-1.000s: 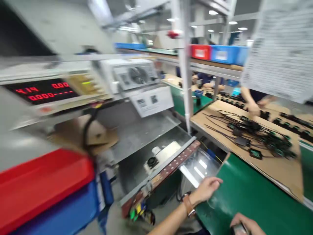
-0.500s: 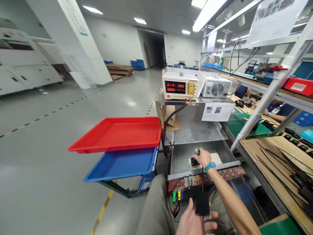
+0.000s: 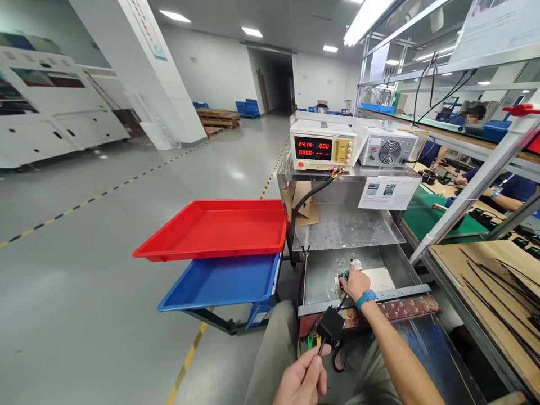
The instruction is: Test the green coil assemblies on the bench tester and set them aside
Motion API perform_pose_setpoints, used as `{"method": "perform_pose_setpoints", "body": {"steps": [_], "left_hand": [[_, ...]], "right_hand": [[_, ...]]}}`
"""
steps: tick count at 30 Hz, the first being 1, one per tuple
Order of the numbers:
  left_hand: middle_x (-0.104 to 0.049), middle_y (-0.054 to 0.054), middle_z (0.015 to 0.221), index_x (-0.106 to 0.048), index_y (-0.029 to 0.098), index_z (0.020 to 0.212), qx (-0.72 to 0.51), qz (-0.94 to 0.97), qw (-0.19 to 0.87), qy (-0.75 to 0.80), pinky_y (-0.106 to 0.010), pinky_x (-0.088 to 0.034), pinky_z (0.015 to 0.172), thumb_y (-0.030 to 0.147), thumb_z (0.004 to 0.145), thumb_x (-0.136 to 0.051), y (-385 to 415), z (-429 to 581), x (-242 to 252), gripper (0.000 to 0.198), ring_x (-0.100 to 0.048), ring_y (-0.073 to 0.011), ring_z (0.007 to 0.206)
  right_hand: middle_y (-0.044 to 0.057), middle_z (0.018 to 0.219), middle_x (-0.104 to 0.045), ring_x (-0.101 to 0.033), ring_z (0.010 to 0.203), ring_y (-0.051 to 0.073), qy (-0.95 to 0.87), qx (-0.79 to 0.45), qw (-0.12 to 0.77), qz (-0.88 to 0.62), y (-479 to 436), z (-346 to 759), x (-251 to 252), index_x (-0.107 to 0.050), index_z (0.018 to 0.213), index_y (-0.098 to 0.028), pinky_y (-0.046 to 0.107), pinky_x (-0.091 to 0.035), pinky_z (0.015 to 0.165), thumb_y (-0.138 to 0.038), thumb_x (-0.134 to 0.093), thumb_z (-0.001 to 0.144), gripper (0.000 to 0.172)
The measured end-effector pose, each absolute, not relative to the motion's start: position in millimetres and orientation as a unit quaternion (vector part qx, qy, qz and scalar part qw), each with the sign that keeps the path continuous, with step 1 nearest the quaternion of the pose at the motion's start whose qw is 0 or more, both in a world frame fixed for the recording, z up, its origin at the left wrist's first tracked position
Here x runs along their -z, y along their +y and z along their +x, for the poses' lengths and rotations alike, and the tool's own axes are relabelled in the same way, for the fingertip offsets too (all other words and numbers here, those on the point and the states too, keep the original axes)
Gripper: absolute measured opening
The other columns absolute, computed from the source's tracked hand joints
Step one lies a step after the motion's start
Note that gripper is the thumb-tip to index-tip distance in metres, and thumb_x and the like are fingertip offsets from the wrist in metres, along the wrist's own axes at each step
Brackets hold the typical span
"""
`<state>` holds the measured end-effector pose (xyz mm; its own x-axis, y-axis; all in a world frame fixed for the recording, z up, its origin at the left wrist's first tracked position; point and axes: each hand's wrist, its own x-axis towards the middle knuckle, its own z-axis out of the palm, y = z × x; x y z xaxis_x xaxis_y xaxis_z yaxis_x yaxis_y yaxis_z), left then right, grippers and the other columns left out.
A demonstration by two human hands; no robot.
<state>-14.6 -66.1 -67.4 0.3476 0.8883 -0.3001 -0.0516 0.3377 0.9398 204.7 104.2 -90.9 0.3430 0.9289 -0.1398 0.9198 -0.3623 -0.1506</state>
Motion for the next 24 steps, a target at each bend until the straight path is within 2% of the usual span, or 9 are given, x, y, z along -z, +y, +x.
{"method": "perform_pose_setpoints", "body": {"steps": [2,5,8,11,14,17,20,22,24], "left_hand": [[-0.056,0.000,0.054,-0.073,0.014,0.108,-0.348,0.552,0.580,0.489,-0.024,-0.036,0.052,0.070,0.092,-0.046,-54,-9,42,0.065,-0.048,-0.0125,0.049],[-0.065,-0.003,0.063,-0.074,0.019,0.087,-0.348,0.708,0.384,0.480,-0.026,-0.042,0.060,0.050,0.100,-0.043,-40,-3,6,0.046,-0.062,-0.0164,0.063],[-0.067,-0.002,0.062,-0.065,0.020,0.066,-0.340,0.833,0.169,0.402,-0.030,-0.038,0.055,0.032,0.101,-0.044,-36,6,-12,0.043,-0.061,-0.0158,0.058],[-0.061,-0.002,0.052,-0.061,0.021,0.058,-0.313,0.910,0.036,0.271,-0.036,-0.027,0.046,0.028,0.096,-0.051,-36,31,-1,0.039,-0.055,-0.0166,0.048],[-0.057,-0.002,0.047,-0.060,0.021,0.054,-0.288,0.947,0.026,0.139,-0.037,-0.017,0.041,0.032,0.088,-0.059,-39,67,36,0.036,-0.049,-0.0160,0.042],[-0.054,-0.002,0.045,-0.056,0.021,0.050,-0.289,0.956,0.057,0.014,-0.034,-0.021,0.041,0.034,0.086,-0.063,-47,92,68,0.040,-0.045,-0.0153,0.043],[-0.055,-0.002,0.049,-0.053,0.023,0.052,-0.359,0.924,0.126,-0.038,-0.033,-0.033,0.049,0.035,0.092,-0.061,-56,85,70,0.043,-0.049,-0.0166,0.052],[-0.059,-0.002,0.056,-0.056,0.024,0.060,-0.444,0.870,0.208,0.058,-0.033,-0.037,0.057,0.030,0.096,-0.054,-57,68,55,0.037,-0.053,-0.0178,0.059],[-0.063,-0.003,0.066,-0.060,0.023,0.070,-0.520,0.760,0.308,0.240,-0.034,-0.042,0.064,0.025,0.097,-0.049,-50,49,39,0.029,-0.057,-0.0185,0.066]], "right_hand": [[0.023,0.106,-0.073,-0.071,0.103,0.031,-0.559,-0.105,0.026,-0.822,106,203,86,-0.065,0.118,-0.009,0.034,-0.050,0.083,-0.044,-0.064,0.092,0.044],[0.025,0.105,-0.073,-0.071,0.103,0.031,-0.558,-0.128,0.030,-0.820,108,204,72,-0.070,0.108,-0.009,0.033,-0.050,0.082,-0.048,-0.070,0.087,0.044],[0.026,0.104,-0.072,-0.070,0.104,0.034,-0.575,-0.159,0.041,-0.802,100,209,53,-0.072,0.100,-0.009,0.035,-0.051,0.082,-0.051,-0.073,0.084,0.045],[0.021,0.108,-0.072,-0.068,0.107,0.030,-0.621,-0.194,0.072,-0.756,76,205,34,-0.071,0.104,-0.012,0.034,-0.050,0.086,-0.054,-0.058,0.095,0.045],[0.011,0.102,-0.073,-0.070,0.092,0.021,-0.646,-0.432,0.183,-0.602,42,190,20,-0.065,0.112,-0.017,0.028,-0.053,0.077,-0.062,-0.039,0.101,0.053],[0.002,0.073,-0.066,-0.058,0.055,0.013,-0.525,-0.675,0.296,-0.427,8,179,14,-0.061,0.110,-0.016,0.022,-0.046,0.049,-0.070,-0.048,0.095,0.057],[-0.008,0.054,-0.046,-0.032,0.038,0.006,-0.452,-0.692,0.364,-0.429,-18,182,14,-0.060,0.096,-0.016,0.018,-0.026,0.036,-0.067,-0.062,0.089,0.052],[-0.009,0.052,-0.042,-0.026,0.038,0.006,-0.435,-0.675,0.397,-0.444,-33,189,17,-0.060,0.093,-0.016,0.018,-0.022,0.036,-0.066,-0.062,0.090,0.050],[-0.010,0.051,-0.041,-0.024,0.039,0.006,-0.423,-0.671,0.410,-0.450,-47,195,20,-0.060,0.093,-0.016,0.019,-0.021,0.036,-0.066,-0.061,0.091,0.050]]}}
